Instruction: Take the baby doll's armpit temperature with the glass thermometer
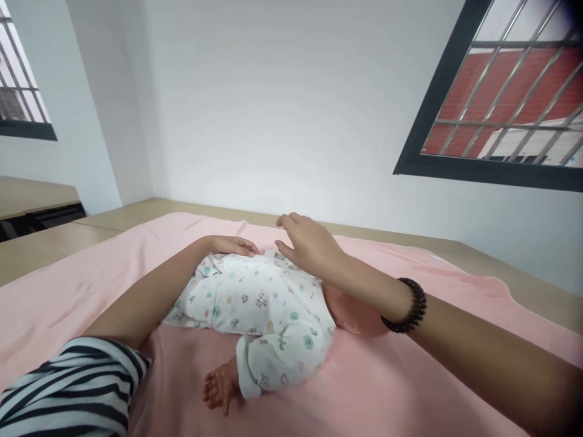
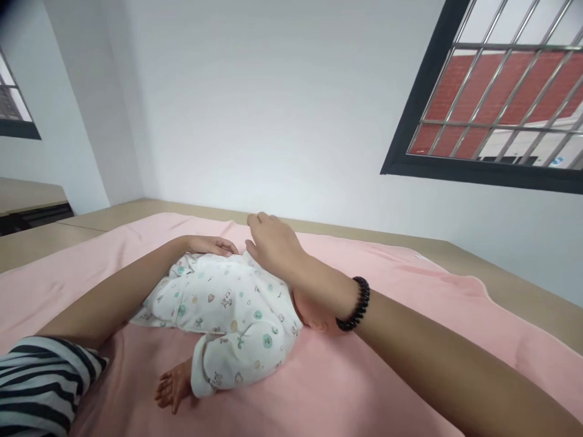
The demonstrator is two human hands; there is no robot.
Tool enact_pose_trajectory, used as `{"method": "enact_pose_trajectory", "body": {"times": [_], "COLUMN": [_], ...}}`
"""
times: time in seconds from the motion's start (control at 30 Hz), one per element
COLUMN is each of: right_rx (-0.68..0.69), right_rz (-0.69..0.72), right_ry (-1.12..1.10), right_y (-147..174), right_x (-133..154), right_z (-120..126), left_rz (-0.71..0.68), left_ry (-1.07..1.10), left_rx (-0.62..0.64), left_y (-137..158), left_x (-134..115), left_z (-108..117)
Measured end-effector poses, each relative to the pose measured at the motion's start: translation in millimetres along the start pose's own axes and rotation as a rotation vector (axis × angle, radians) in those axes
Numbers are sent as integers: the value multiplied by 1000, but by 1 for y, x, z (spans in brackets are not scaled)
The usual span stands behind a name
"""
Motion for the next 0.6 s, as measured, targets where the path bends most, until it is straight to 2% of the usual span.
{"method": "enact_pose_trajectory", "body": {"times": [0.1, 0.2, 0.27, 0.3, 0.33, 0.4, 0.43, 0.47, 0.53, 0.6], "right_rx": [76, 302, 432, 431, 385, 184, 97, 76, 129, 239], "right_rz": [32, 80, 46, 24, -1, -27, -46, -71, -94, -133], "right_ry": [-126, -223, -254, -250, -245, -240, -319, -445, -739, -1121], "right_y": [17, 53, 69, 68, 63, 44, 35, 28, 21, 24], "right_x": [4, 26, 26, 18, 6, -28, -49, -72, -113, -145], "right_z": [-10, -37, -48, -46, -38, -10, 2, 6, -5, -32], "left_rz": [12, -1, -2, 4, 12, 22, 20, 14, 13, 38], "left_ry": [10, 9, -6, -10, -8, -18, -39, -77, -185, -271], "left_rx": [-9, -7, -10, -12, -11, -11, -24, -43, -120, -225], "left_y": [-1, -3, -3, -3, -3, -2, -2, -1, -2, -3], "left_x": [2, 3, 4, 5, 6, 6, 5, 2, -3, -9], "left_z": [1, 3, 4, 5, 5, 3, 3, 3, 4, 6]}}
Point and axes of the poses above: each hand's wrist, its own y-axis away from the middle knuckle, its own z-axis out of the back of the hand, x = y × z, the point moved 10 cm from there along -y, towards the middle knuckle, and after that the axes turned 3 degrees about -x, right-handed, at the moved point
